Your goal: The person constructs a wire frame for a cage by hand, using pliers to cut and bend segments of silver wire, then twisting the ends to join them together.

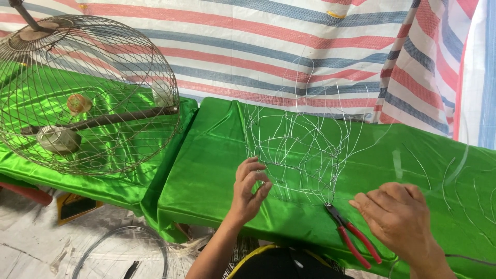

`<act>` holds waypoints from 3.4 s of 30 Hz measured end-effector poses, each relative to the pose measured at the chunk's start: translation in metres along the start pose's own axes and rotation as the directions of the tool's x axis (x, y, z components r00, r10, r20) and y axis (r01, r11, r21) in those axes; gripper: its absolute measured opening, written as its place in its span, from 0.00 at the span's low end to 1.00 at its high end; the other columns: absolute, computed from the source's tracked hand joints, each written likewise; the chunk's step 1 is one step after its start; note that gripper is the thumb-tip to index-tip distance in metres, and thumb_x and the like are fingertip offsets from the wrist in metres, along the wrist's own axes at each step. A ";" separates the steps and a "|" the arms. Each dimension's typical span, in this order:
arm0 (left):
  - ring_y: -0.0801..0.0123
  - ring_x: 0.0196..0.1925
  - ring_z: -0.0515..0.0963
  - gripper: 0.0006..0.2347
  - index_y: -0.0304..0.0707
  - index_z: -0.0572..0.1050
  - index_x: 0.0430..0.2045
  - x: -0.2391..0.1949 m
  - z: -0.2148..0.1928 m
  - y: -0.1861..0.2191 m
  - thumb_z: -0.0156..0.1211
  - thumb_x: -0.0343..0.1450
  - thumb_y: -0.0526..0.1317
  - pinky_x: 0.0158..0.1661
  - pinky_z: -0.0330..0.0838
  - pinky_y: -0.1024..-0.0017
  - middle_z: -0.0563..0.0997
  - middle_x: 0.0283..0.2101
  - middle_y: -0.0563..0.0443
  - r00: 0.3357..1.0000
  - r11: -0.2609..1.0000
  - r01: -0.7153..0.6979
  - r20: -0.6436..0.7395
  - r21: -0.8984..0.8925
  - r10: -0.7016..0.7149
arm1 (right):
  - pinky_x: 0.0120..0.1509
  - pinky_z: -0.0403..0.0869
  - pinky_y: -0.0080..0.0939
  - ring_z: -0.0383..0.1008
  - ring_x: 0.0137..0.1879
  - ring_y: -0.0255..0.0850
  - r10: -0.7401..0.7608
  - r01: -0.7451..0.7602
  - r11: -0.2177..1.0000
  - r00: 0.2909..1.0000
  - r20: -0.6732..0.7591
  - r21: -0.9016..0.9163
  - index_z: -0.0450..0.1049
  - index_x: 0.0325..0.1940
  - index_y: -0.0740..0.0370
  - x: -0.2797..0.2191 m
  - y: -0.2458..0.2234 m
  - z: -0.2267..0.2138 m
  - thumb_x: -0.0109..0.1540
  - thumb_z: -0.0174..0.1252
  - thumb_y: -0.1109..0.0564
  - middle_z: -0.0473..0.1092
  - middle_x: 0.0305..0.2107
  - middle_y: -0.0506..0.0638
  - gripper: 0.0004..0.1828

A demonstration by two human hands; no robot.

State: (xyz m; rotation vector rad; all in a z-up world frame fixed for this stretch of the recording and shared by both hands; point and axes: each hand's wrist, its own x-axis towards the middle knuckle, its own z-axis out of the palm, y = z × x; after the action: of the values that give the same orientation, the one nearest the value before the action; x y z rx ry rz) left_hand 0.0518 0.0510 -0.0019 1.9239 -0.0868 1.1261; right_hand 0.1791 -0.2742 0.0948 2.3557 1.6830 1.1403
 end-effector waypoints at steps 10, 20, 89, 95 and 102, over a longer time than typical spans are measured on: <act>0.53 0.64 0.73 0.13 0.46 0.74 0.34 0.003 0.003 -0.011 0.49 0.75 0.53 0.59 0.60 0.52 0.75 0.61 0.41 0.984 0.985 0.163 0.068 0.049 -0.167 | 0.29 0.81 0.34 0.78 0.33 0.35 0.117 -0.143 0.902 0.989 0.089 0.407 0.78 0.48 0.53 -0.010 0.000 0.037 0.61 0.62 0.53 0.78 0.36 0.47 0.11; 0.56 0.55 0.76 0.09 0.34 0.74 0.45 0.007 0.008 -0.017 0.56 0.74 0.37 0.55 0.76 0.62 0.76 0.53 0.39 0.997 0.990 0.062 0.048 -0.130 -0.056 | 0.19 0.66 0.33 0.70 0.29 0.32 0.088 -0.090 0.970 0.996 0.020 0.224 0.75 0.61 0.39 0.001 0.005 0.011 0.60 0.66 0.58 0.72 0.30 0.39 0.26; 0.56 0.54 0.76 0.05 0.43 0.80 0.37 -0.002 0.023 -0.019 0.61 0.72 0.40 0.50 0.65 0.61 0.86 0.41 0.55 0.975 0.878 -0.157 -0.068 0.452 0.210 | 0.18 0.74 0.34 0.71 0.23 0.35 0.057 -0.102 0.983 0.960 0.274 0.150 0.75 0.60 0.46 0.038 0.010 0.017 0.59 0.63 0.57 0.73 0.31 0.41 0.24; 0.58 0.53 0.77 0.04 0.47 0.78 0.33 0.001 0.023 -0.023 0.64 0.72 0.43 0.51 0.56 0.60 0.86 0.35 0.60 0.949 0.825 -0.240 -0.054 0.511 0.310 | 0.19 0.75 0.34 0.71 0.23 0.36 0.062 -0.122 0.976 0.949 0.310 0.178 0.74 0.61 0.47 0.044 0.003 0.016 0.60 0.60 0.58 0.74 0.30 0.43 0.23; 0.59 0.50 0.79 0.02 0.46 0.83 0.27 -0.005 0.041 -0.037 0.66 0.67 0.35 0.52 0.62 0.57 0.82 0.24 0.58 0.909 0.781 -0.301 -0.084 0.546 0.409 | 0.36 0.76 0.35 0.74 0.33 0.39 0.011 -0.061 0.987 0.950 0.311 0.151 0.74 0.55 0.49 0.047 -0.014 0.050 0.66 0.50 0.51 0.70 0.33 0.47 0.15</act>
State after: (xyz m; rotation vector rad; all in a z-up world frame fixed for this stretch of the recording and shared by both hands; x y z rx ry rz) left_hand 0.0930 0.0428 -0.0375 2.3208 -0.0373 1.7386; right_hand 0.2037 -0.2106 0.0778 2.5044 1.6780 0.6143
